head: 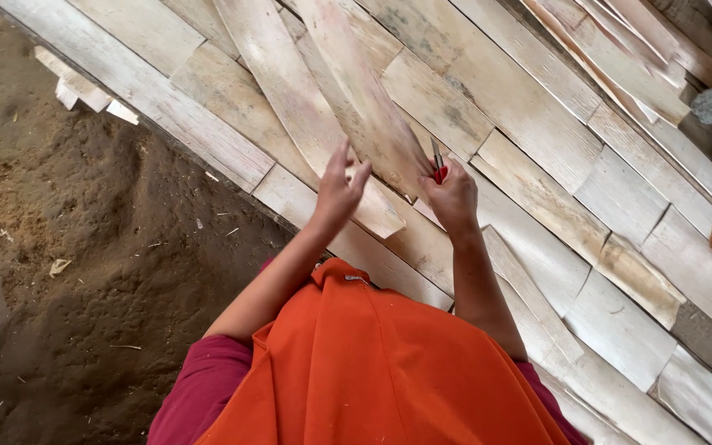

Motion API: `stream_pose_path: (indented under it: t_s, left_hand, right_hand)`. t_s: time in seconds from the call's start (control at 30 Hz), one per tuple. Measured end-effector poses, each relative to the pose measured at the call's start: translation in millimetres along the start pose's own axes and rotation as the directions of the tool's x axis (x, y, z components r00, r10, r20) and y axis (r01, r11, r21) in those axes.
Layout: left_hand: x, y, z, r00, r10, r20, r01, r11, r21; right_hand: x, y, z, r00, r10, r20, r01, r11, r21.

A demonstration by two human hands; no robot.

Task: Cutting thin wood sheets into uniform strips using a utility knife and a wooden guide as a straight edge.

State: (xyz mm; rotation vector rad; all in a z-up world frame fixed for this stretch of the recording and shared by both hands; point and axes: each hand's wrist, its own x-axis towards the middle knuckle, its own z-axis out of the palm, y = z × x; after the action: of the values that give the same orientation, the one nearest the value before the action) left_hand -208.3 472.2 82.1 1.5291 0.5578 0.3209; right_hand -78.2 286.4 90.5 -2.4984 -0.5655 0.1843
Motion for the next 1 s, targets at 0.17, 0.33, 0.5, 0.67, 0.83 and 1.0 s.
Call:
stream_pose_path:
  t_s: [0.17, 0.33, 0.5, 0.67, 0.83, 1.0]
  left_hand:
    - [40.8, 6.0, 7.5, 0.992, -0.121, -0.044, 0.075, 0.820, -0.568]
    - [53.1, 5.2, 25.6, 0.988, -0.132, 0.079, 0.142, 0.580, -0.802]
    - [30.4, -0.2, 74.0, 0.991, 0.134, -0.009, -0.087, 0.589, -0.803]
    - [-20.8, 18.3, 128.7, 0.966, 0.259, 0.024, -0.171, 0.703, -0.690]
    - [-112.7, 62.8, 213.3, 0.914, 0.355, 0.195, -0.191, 0.803, -0.565]
    - [-198.1, 65.1, 314.6, 0.757, 0.349, 0.553, -0.233, 0.934, -0.271]
  right_hand:
    - [-38.6, -6.4, -40.8, 0.968, 0.138, 0.209, -0.226, 0.841, 0.492]
    - [-67.1, 12.0, -76.7, 0.934, 0.141, 0.328, -0.333, 0.672, 0.661]
    - [-94.9, 66.1, -82.7, 0.946, 0.134, 0.297, -0.294, 0.741, 0.603]
    - [-142.1, 105.4, -108.4, 0.971, 0.104, 0.214, -0.220, 0.738, 0.637]
    - [-203.1, 144.4, -171.5, 0.996, 0.087, -0.013, -0.048, 0.668, 0.743]
    - [-285.1, 218.7, -230.9, 0.958, 0.210, -0.193, 0.048, 0.546, 0.836]
